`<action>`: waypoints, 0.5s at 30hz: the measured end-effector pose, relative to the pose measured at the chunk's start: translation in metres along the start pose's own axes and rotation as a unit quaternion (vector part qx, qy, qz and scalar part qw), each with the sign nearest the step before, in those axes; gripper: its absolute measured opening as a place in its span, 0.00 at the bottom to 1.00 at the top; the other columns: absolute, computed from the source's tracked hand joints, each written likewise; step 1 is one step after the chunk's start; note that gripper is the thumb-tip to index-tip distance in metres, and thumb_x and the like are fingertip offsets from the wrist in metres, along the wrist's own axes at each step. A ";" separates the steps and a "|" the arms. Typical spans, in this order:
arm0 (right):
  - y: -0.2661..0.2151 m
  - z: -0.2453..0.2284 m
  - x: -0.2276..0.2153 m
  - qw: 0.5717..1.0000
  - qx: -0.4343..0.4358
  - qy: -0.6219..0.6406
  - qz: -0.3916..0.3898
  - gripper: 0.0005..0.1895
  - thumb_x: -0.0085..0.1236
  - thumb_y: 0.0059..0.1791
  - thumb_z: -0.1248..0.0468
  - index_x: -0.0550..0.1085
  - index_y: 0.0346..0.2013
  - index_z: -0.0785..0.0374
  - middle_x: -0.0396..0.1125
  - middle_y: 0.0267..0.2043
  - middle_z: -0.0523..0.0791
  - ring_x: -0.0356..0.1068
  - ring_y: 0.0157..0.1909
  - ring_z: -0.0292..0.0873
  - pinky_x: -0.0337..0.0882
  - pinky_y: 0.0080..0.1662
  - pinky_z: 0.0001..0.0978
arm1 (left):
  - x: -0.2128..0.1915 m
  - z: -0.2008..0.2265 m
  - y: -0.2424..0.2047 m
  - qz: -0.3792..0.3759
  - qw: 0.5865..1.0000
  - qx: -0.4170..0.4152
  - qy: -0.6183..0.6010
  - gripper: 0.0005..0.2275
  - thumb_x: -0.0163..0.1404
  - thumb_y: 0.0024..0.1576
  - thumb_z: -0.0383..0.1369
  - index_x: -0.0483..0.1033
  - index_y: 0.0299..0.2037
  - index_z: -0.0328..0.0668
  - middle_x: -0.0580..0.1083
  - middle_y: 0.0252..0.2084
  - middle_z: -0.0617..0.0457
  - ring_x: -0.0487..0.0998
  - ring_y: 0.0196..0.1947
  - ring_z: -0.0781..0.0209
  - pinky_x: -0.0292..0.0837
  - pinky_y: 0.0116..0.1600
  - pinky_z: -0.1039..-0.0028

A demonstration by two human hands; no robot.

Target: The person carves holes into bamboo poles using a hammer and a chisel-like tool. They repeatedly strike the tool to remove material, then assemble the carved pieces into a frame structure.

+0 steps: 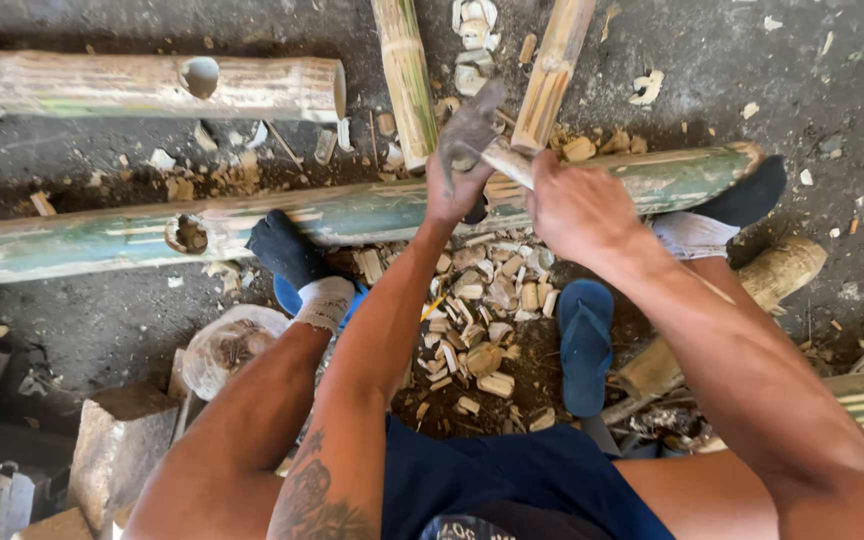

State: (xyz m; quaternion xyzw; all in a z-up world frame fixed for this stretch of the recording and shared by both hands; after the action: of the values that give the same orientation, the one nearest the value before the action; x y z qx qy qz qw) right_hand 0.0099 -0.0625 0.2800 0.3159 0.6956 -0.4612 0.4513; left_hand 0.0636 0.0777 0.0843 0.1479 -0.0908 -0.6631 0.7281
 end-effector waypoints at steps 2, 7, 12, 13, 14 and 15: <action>-0.011 -0.004 -0.017 0.999 -0.025 0.016 0.045 0.19 0.43 0.58 0.61 0.61 0.52 0.80 0.67 0.22 0.51 0.67 0.14 0.44 0.65 0.13 0.36 | -0.003 -0.015 -0.006 0.010 0.995 -0.090 -0.032 0.19 0.64 0.52 0.36 0.75 0.50 0.36 0.80 0.43 0.49 0.83 0.42 0.61 0.83 0.49 0.69; -0.041 0.003 -0.035 0.946 -0.076 0.204 0.241 0.16 0.40 0.61 0.63 0.64 0.49 0.79 0.66 0.28 0.49 0.66 0.19 0.37 0.63 0.18 0.29 | 0.002 -0.031 -0.023 0.021 0.993 -0.114 -0.039 0.18 0.63 0.52 0.36 0.78 0.49 0.36 0.81 0.42 0.48 0.84 0.41 0.57 0.84 0.49 0.66; -0.009 -0.001 0.032 0.996 0.056 0.061 -0.018 0.22 0.43 0.55 0.64 0.57 0.59 0.79 0.66 0.21 0.50 0.65 0.14 0.44 0.66 0.14 0.37 | 0.003 -0.027 -0.027 -0.009 0.994 -0.086 0.063 0.22 0.64 0.49 0.33 0.75 0.53 0.35 0.78 0.44 0.47 0.82 0.44 0.58 0.81 0.50 0.66; -0.008 -0.004 0.029 0.997 0.049 0.049 -0.017 0.25 0.43 0.56 0.63 0.54 0.62 0.79 0.67 0.21 0.50 0.65 0.15 0.44 0.65 0.15 0.38 | 0.004 -0.023 -0.027 -0.015 0.996 -0.083 0.028 0.19 0.64 0.49 0.32 0.76 0.50 0.36 0.79 0.42 0.47 0.82 0.42 0.59 0.81 0.49 0.67; -0.016 -0.003 0.026 0.998 0.043 0.041 -0.021 0.28 0.42 0.57 0.62 0.52 0.65 0.80 0.68 0.20 0.50 0.65 0.15 0.45 0.65 0.17 0.38 | 0.006 -0.019 -0.034 -0.023 0.996 -0.085 -0.005 0.17 0.63 0.50 0.32 0.77 0.48 0.36 0.80 0.40 0.48 0.83 0.40 0.59 0.82 0.48 0.68; -0.022 -0.006 0.015 0.996 0.027 0.078 0.028 0.20 0.43 0.57 0.63 0.57 0.57 0.77 0.67 0.22 0.51 0.65 0.15 0.44 0.65 0.16 0.37 | 0.006 -0.016 -0.037 -0.032 0.995 -0.086 -0.038 0.14 0.62 0.51 0.32 0.78 0.45 0.36 0.81 0.38 0.49 0.83 0.38 0.60 0.82 0.46 0.69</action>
State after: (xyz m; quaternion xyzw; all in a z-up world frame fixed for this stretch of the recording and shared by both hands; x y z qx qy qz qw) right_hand -0.0165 -0.0652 0.2753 0.3828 0.7067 -0.4409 0.3995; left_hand 0.0345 0.0699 0.0564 0.0623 -0.0560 -0.6964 0.7128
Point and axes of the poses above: each hand's wrist, its own y-axis towards the middle knuckle, its own x-axis out of the palm, z = x × y, the point moved 5 cm from there along y, towards the middle knuckle
